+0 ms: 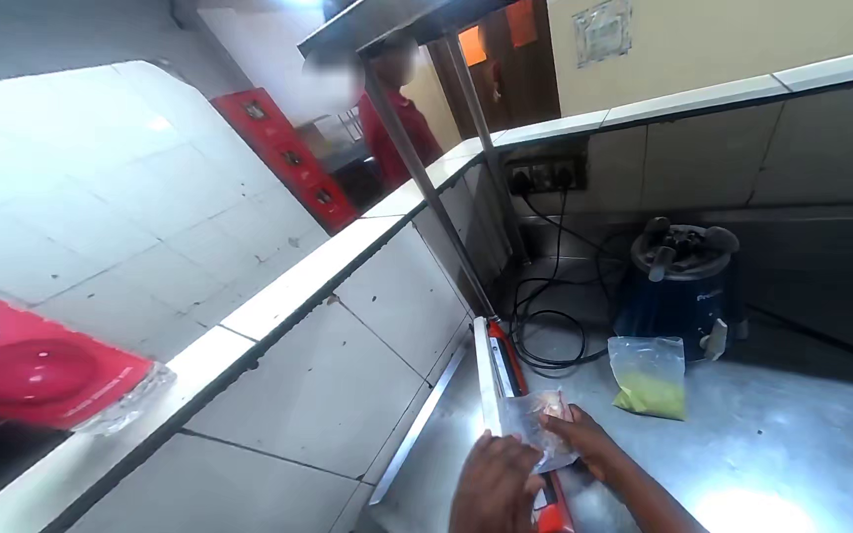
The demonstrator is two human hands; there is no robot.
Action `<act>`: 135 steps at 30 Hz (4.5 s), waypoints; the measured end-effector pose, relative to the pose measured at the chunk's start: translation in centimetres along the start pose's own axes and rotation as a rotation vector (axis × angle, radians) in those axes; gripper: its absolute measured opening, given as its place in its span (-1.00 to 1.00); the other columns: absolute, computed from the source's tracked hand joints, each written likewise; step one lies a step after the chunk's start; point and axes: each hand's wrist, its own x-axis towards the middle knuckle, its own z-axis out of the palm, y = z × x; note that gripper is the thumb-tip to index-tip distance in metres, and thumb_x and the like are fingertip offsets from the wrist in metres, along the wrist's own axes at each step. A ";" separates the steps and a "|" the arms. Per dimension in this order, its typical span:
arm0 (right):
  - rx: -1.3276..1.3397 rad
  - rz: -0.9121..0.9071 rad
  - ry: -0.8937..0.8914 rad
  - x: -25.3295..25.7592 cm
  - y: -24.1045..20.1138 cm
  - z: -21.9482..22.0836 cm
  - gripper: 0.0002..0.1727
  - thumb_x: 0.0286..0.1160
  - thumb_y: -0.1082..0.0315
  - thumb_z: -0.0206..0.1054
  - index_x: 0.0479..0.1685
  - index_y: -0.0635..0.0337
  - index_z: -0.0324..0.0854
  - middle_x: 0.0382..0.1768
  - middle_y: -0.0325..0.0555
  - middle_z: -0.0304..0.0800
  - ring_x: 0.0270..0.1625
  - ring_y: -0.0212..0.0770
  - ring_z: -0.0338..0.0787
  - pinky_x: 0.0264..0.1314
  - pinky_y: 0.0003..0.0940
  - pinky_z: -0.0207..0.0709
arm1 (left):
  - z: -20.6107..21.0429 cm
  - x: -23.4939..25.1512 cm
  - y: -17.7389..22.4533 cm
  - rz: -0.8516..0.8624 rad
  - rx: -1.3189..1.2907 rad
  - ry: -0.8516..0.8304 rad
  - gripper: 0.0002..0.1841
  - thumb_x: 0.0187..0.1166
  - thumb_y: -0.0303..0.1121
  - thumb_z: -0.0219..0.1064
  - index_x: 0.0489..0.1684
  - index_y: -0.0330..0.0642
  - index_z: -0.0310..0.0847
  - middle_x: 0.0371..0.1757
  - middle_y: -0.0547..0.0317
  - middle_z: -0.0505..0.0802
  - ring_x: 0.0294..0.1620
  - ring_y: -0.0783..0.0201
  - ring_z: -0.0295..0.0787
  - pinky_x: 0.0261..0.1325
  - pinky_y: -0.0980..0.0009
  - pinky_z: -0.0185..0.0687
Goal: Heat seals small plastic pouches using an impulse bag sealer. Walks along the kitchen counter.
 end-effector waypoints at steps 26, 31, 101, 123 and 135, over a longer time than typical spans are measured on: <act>0.162 0.078 -0.051 -0.6 0.8 -1.4 -0.58 0.77 0.09 0.23 0.37 0.20 0.44 -0.01 0.02 0.76 -0.03 -0.14 0.83 -0.04 -0.20 0.75 | 10.1 -7.1 -2.8 0.123 -0.086 0.347 -0.43 0.90 0.03 -0.26 0.02 -0.05 0.74 0.14 0.33 0.83 0.53 0.38 0.51 0.82 0.33 0.00; 0.187 0.083 -0.050 -0.9 0.7 -1.2 -0.57 0.79 0.10 0.20 0.41 0.21 0.43 0.00 0.01 0.74 -0.03 -0.14 0.82 -0.02 -0.18 0.75 | 9.8 -7.0 -2.7 0.119 -0.093 0.327 -0.41 0.90 0.03 -0.27 0.03 -0.07 0.74 0.15 0.31 0.84 0.54 0.38 0.51 0.82 0.34 -0.04; -0.446 -0.792 0.337 -3.8 7.1 -0.5 -0.66 0.69 0.38 0.15 0.21 0.24 0.78 0.34 0.04 0.78 0.39 -0.18 0.76 0.47 -0.28 0.59 | -0.6 -1.7 -2.4 -0.241 -0.712 0.556 -0.54 0.84 0.00 0.01 0.26 -0.18 0.63 0.40 0.28 0.76 0.55 0.32 0.56 0.65 0.25 0.44; 0.019 -0.452 0.801 -13.4 2.0 -21.1 -0.69 0.73 0.33 0.22 0.23 0.37 0.64 0.04 0.05 0.79 0.01 -0.21 0.77 0.10 -0.24 0.64 | 17.2 14.1 9.4 -0.271 -0.439 -0.694 -0.61 0.85 -0.21 0.07 0.17 -0.34 0.73 0.07 -0.16 0.85 0.16 0.00 0.79 0.38 0.03 0.57; -0.005 -0.458 0.749 -12.6 0.4 -14.8 -0.74 0.61 0.46 0.25 0.16 0.40 0.67 0.05 0.05 0.82 0.04 -0.23 0.80 0.16 -0.28 0.67 | 21.1 19.7 10.4 -0.247 -0.464 -0.441 -0.58 0.75 -0.17 0.26 0.38 -0.27 0.65 0.28 -0.13 0.80 0.29 -0.01 0.76 0.45 0.01 0.59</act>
